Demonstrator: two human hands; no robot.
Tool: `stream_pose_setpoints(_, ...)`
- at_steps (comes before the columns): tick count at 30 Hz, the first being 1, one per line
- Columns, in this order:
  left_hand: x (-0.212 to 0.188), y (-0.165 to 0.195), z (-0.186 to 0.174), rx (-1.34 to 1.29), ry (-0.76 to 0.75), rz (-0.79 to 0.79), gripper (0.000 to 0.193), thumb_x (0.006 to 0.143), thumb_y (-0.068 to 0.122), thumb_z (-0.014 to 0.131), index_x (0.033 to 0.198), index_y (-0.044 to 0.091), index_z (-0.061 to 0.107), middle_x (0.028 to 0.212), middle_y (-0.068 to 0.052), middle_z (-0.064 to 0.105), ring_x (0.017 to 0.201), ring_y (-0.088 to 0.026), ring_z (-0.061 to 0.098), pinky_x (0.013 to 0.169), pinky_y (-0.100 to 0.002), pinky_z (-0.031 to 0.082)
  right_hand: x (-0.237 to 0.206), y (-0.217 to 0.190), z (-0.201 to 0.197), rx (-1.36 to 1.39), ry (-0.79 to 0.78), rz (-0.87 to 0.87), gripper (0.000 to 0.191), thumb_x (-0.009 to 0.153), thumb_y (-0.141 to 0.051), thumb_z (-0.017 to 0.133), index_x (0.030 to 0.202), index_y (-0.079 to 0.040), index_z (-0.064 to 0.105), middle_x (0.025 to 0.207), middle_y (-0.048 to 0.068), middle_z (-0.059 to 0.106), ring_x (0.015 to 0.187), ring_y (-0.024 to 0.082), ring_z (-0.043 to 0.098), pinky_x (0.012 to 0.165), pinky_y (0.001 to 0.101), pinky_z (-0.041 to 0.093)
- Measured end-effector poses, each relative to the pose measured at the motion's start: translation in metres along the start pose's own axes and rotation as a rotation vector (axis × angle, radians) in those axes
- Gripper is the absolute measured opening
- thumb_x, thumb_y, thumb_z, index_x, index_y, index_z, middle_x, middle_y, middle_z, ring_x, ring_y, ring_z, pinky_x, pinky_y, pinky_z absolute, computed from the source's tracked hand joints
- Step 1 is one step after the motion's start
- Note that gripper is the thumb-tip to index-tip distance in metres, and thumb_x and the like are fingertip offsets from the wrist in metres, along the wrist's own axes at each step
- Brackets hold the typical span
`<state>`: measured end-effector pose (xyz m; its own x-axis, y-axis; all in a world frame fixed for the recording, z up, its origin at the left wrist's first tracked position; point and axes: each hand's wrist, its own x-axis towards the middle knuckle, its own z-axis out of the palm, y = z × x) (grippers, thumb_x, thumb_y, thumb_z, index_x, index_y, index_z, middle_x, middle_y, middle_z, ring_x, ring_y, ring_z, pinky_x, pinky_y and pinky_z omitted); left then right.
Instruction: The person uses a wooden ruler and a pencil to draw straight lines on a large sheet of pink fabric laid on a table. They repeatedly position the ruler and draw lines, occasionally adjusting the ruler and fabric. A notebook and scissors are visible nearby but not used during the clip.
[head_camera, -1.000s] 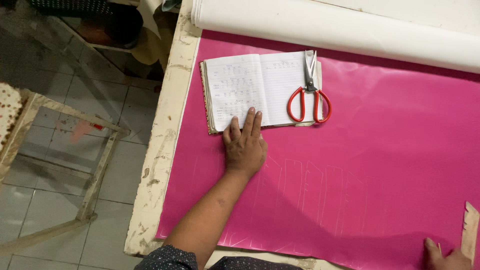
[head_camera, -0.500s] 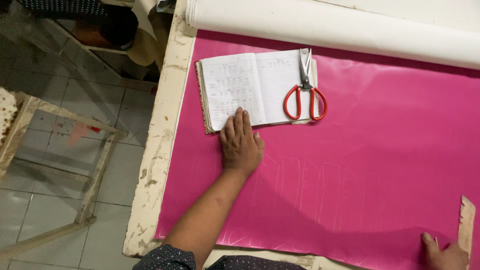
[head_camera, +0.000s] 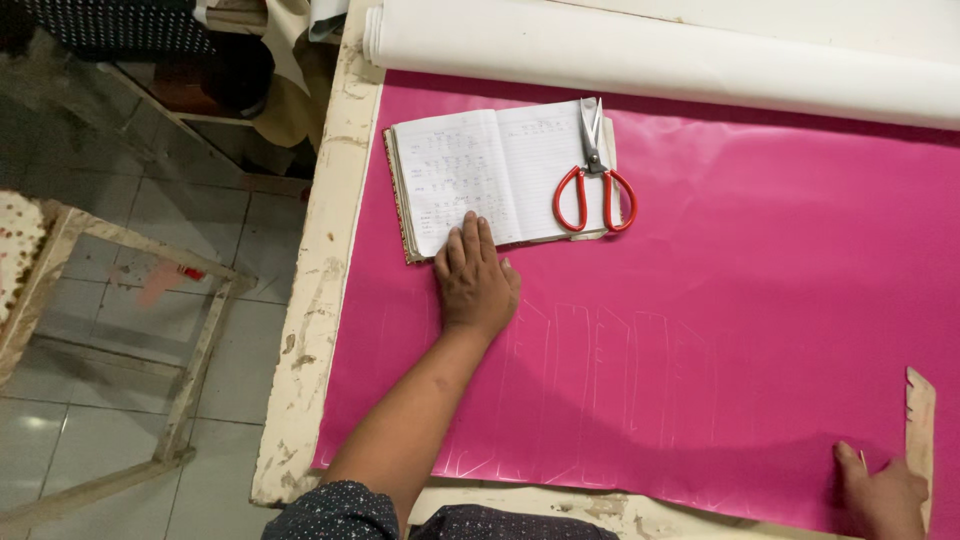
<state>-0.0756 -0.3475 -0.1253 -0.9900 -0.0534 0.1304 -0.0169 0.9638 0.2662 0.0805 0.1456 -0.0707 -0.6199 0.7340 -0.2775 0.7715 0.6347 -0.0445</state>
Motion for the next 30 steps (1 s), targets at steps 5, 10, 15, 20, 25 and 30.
stream_pose_setpoints(5,-0.002,0.001,0.001,0.01,0.007,-0.001,0.074,0.095,0.033,0.045,0.153,-0.01,0.031,0.163,-0.024,0.028,0.144,-0.038,0.033,0.119,-0.051,0.023,0.005,0.014,0.01,0.046,0.049,-0.062,0.092,0.098,-0.058,0.07,0.139,0.022,0.049,0.144,0.047,0.041,0.116,0.062,0.059,0.106,0.0609,0.049)
stream_pose_setpoints(10,-0.004,0.001,0.007,0.008,0.034,0.008,0.075,0.095,0.034,0.048,0.154,-0.01,0.032,0.164,-0.024,0.027,0.144,-0.039,0.033,0.119,-0.052,0.023,0.0,0.019,0.013,0.175,0.009,0.068,0.095,0.099,-0.052,0.07,0.153,0.016,0.031,0.158,0.041,0.027,0.134,0.062,0.044,0.112,0.064,0.039)
stream_pose_setpoints(15,-0.005,0.003,0.015,0.01,0.044,0.009,0.074,0.095,0.033,0.05,0.155,-0.008,0.032,0.164,-0.023,0.027,0.146,-0.04,0.031,0.118,-0.055,0.023,-0.01,0.015,0.009,0.186,-0.055,0.157,0.087,0.101,-0.051,0.06,0.161,0.006,0.031,0.169,0.03,0.018,0.142,0.056,0.043,0.116,0.0639,0.039)
stream_pose_setpoints(20,-0.002,0.0,0.014,0.07,0.019,0.04,0.075,0.095,0.033,0.05,0.155,-0.009,0.032,0.163,-0.024,0.028,0.144,-0.041,0.032,0.116,-0.053,0.025,-0.015,0.011,0.008,0.084,0.053,0.105,0.089,0.101,-0.049,0.064,0.159,0.007,0.026,0.168,0.028,0.013,0.138,0.055,0.041,0.11,0.0599,0.041)
stream_pose_setpoints(25,0.005,-0.005,0.007,0.145,-0.05,0.103,0.076,0.095,0.035,0.053,0.153,-0.011,0.036,0.161,-0.025,0.033,0.136,-0.037,0.04,0.113,-0.048,0.032,-0.021,0.022,0.017,0.109,0.118,0.04,0.087,0.098,-0.04,0.071,0.155,0.01,0.029,0.169,0.026,0.017,0.134,0.049,0.048,0.1,0.0536,0.052)
stream_pose_setpoints(30,0.006,-0.009,0.0,0.141,-0.091,0.136,0.076,0.094,0.036,0.055,0.152,-0.012,0.038,0.16,-0.025,0.035,0.128,-0.036,0.044,0.107,-0.047,0.034,-0.048,0.03,0.045,0.158,0.274,-0.258,0.047,0.101,-0.028,0.074,0.133,0.001,0.056,0.14,0.02,0.051,0.113,0.032,0.059,0.093,0.0446,0.053)
